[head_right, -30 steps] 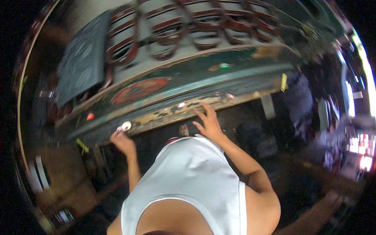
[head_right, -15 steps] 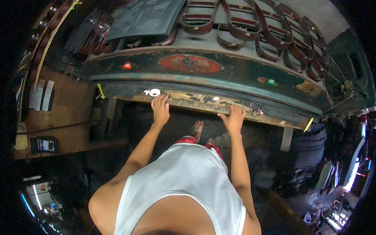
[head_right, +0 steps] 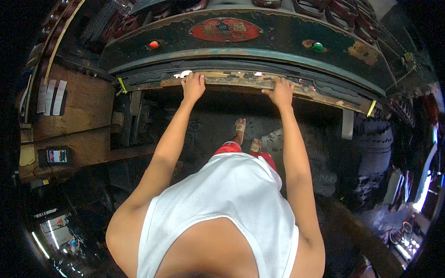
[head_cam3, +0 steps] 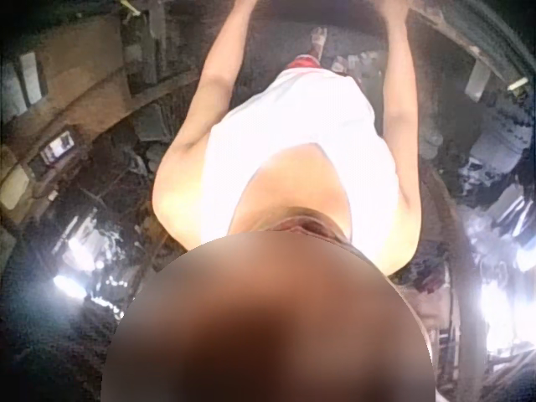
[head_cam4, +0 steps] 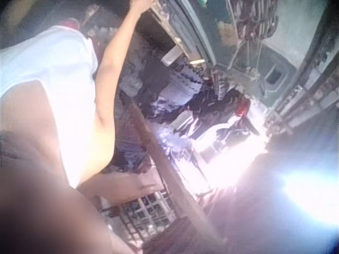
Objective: The person retrieves a sheet of black rubber soles and a metal sandal frame from a workbench. They place the frame on the sole sheet, cut around it with scissors, and then fit the cut sole into the frame. This process is repeated for multiple units.
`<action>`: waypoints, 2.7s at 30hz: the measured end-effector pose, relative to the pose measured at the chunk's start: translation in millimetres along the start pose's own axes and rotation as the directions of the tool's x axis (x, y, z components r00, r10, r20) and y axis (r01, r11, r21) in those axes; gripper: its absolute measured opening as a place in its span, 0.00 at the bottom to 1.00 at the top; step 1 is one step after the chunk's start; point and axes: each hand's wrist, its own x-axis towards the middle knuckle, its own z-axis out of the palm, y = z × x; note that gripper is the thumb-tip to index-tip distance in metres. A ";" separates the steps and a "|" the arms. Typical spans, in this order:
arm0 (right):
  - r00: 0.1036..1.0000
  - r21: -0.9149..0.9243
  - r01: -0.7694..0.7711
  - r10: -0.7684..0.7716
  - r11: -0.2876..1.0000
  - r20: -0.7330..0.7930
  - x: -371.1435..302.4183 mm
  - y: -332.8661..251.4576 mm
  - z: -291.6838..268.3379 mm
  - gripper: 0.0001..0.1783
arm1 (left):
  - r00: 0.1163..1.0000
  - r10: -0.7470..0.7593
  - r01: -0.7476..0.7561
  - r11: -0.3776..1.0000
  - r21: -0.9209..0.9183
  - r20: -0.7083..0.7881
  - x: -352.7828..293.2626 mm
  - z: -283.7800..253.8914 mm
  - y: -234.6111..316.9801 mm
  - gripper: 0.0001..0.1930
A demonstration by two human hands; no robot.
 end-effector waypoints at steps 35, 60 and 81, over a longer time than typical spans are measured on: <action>0.903 0.156 0.427 -0.411 0.890 -0.125 124.0 -10.4 -76.4 0.25 | 0.731 -0.019 0.472 0.736 -0.485 0.683 110.3 -40.6 53.6 0.20; 0.912 0.939 -0.038 0.372 -0.342 0.172 149.9 34.6 -180.3 0.37 | 0.996 -0.042 0.034 0.995 -0.091 -0.082 137.9 -31.2 83.1 0.17; 0.893 0.822 -0.362 0.091 -0.440 0.441 93.1 2.5 -88.7 0.47 | 0.764 0.280 0.283 0.664 -0.692 0.581 92.9 -70.3 230.3 0.30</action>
